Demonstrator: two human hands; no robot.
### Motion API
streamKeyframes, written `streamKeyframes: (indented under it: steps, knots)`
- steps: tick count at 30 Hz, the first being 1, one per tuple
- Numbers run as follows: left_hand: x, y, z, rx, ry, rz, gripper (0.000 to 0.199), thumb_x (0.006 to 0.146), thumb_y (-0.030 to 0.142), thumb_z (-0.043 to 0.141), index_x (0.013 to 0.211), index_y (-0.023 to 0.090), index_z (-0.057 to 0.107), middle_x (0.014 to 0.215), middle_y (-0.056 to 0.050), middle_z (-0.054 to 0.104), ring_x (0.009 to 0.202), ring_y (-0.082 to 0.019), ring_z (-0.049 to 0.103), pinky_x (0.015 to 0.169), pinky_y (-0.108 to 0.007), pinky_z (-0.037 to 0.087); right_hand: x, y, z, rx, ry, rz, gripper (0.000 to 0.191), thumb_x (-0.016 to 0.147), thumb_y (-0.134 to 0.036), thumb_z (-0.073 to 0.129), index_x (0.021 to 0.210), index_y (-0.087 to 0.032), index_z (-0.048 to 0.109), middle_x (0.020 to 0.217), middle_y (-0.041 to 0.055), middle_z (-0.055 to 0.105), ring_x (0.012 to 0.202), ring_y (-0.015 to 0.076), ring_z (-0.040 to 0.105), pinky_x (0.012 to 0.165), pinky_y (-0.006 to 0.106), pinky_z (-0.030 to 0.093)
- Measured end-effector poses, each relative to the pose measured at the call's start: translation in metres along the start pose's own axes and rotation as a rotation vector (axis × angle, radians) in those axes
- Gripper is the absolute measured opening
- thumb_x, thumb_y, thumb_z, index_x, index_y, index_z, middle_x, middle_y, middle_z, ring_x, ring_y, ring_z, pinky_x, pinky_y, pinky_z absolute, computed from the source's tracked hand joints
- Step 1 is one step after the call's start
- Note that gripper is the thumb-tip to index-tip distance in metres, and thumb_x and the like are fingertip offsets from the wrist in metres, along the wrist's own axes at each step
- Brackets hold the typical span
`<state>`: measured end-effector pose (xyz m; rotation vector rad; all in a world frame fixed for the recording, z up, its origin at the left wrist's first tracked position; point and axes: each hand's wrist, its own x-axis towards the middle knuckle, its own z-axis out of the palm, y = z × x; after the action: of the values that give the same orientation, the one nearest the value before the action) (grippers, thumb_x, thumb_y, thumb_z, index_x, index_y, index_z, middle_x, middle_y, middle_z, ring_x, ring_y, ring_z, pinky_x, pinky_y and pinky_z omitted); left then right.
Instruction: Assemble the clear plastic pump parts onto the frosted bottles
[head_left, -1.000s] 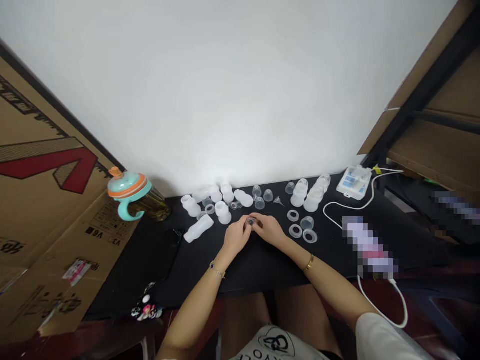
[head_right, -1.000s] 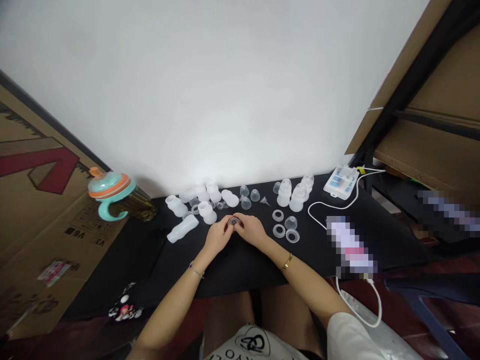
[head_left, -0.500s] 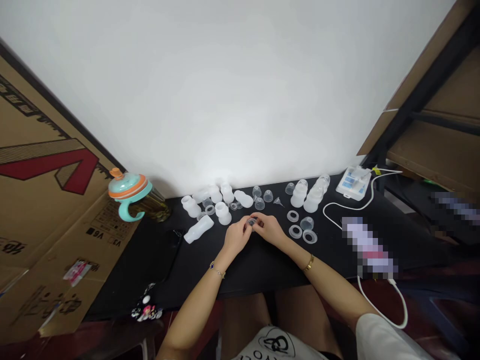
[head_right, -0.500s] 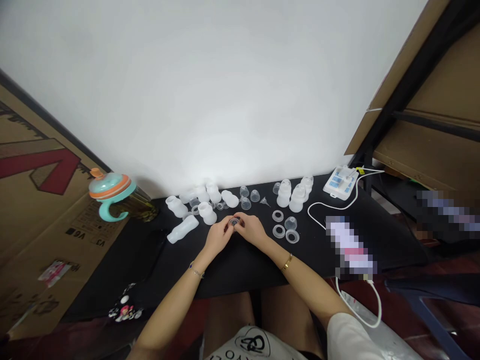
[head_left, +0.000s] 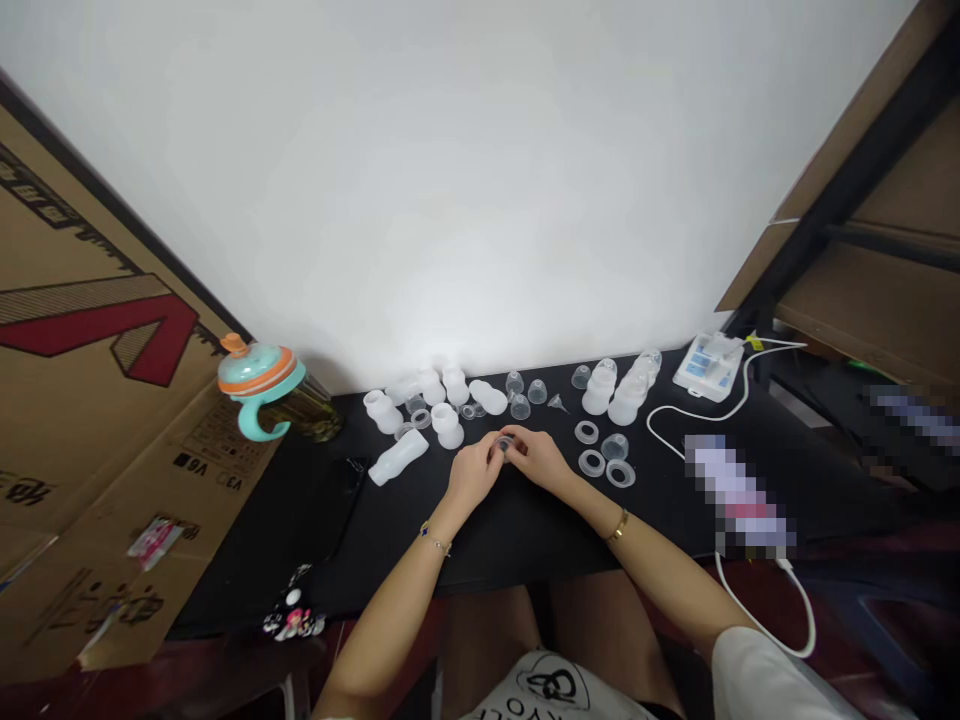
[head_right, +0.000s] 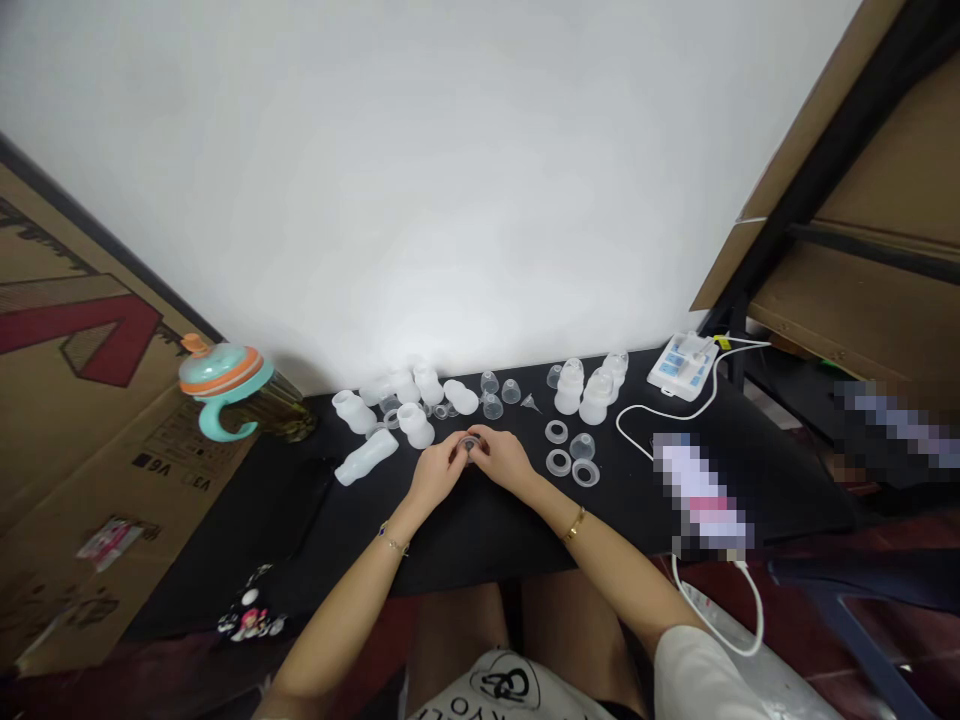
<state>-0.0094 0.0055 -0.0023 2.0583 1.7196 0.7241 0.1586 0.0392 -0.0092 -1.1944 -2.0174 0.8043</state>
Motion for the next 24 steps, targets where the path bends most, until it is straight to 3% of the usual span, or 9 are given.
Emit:
streamKeyframes:
  steps: [24]
  knots:
    - [0.0017,-0.0034,0.0024,-0.026,0.029,-0.054,0.032,0.103,0.036,0.047,0.122,0.024,0.070,0.088,-0.003,0.077,0.076,-0.018,0.070,0.068,-0.024,0.043,-0.0011,-0.0040,-0.0007,0.001,0.011,0.023,0.031,0.089,-0.020,0.058,0.116,-0.022,0.073,0.074,-0.0009,0.071,0.061,0.0139,0.061,0.062,0.022,0.044]
